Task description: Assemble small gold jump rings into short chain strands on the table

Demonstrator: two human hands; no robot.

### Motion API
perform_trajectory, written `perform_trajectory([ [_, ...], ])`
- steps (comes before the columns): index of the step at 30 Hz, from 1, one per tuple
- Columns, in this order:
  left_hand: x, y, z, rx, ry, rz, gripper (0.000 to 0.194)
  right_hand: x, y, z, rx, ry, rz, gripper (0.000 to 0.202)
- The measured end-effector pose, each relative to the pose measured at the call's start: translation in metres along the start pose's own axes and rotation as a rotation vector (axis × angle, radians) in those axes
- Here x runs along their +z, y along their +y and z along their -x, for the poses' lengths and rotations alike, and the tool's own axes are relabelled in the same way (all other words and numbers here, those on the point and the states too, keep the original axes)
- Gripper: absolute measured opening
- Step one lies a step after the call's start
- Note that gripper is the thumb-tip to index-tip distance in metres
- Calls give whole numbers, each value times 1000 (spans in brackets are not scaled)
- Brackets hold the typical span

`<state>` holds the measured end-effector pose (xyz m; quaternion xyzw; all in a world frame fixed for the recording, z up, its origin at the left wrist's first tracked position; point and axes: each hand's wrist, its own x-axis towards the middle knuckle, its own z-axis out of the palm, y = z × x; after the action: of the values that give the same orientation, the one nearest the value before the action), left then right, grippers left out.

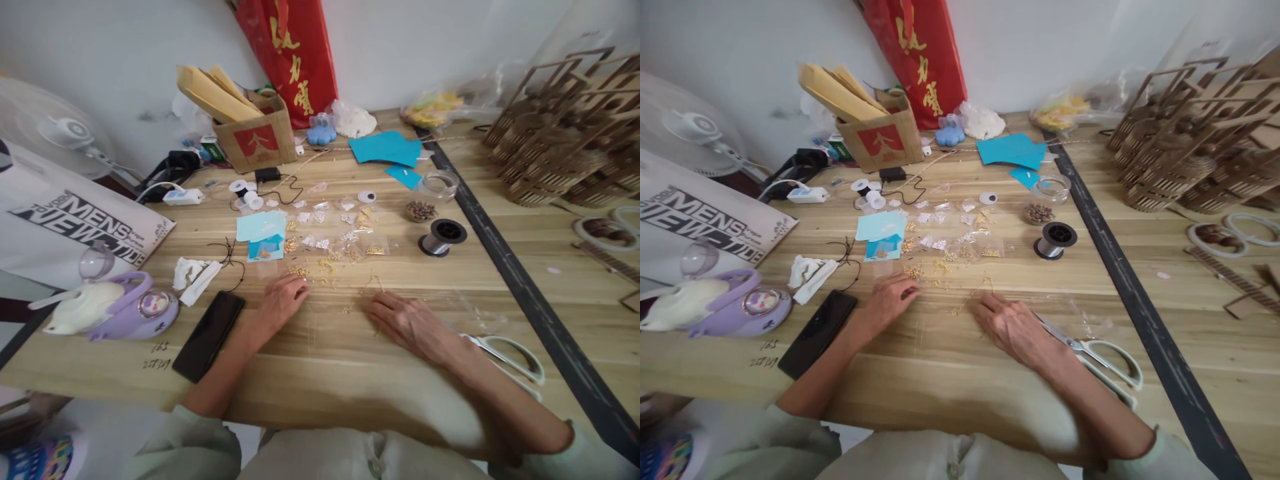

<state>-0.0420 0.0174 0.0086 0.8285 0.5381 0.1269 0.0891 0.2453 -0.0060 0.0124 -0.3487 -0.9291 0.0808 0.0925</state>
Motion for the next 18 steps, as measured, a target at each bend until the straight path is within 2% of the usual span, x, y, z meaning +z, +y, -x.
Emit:
perform_trajectory([
  [7,13,-4,-2,-5,4,-11,13,-1,-1,-2,15,11,-32,20],
  [11,15,-6,-4,26,-7,-7,15,-1,-1,-2,7,-11,-24,22],
  [18,14,-5,-9,39,-15,-35,19,1,0,-2,10,48,-65,20],
])
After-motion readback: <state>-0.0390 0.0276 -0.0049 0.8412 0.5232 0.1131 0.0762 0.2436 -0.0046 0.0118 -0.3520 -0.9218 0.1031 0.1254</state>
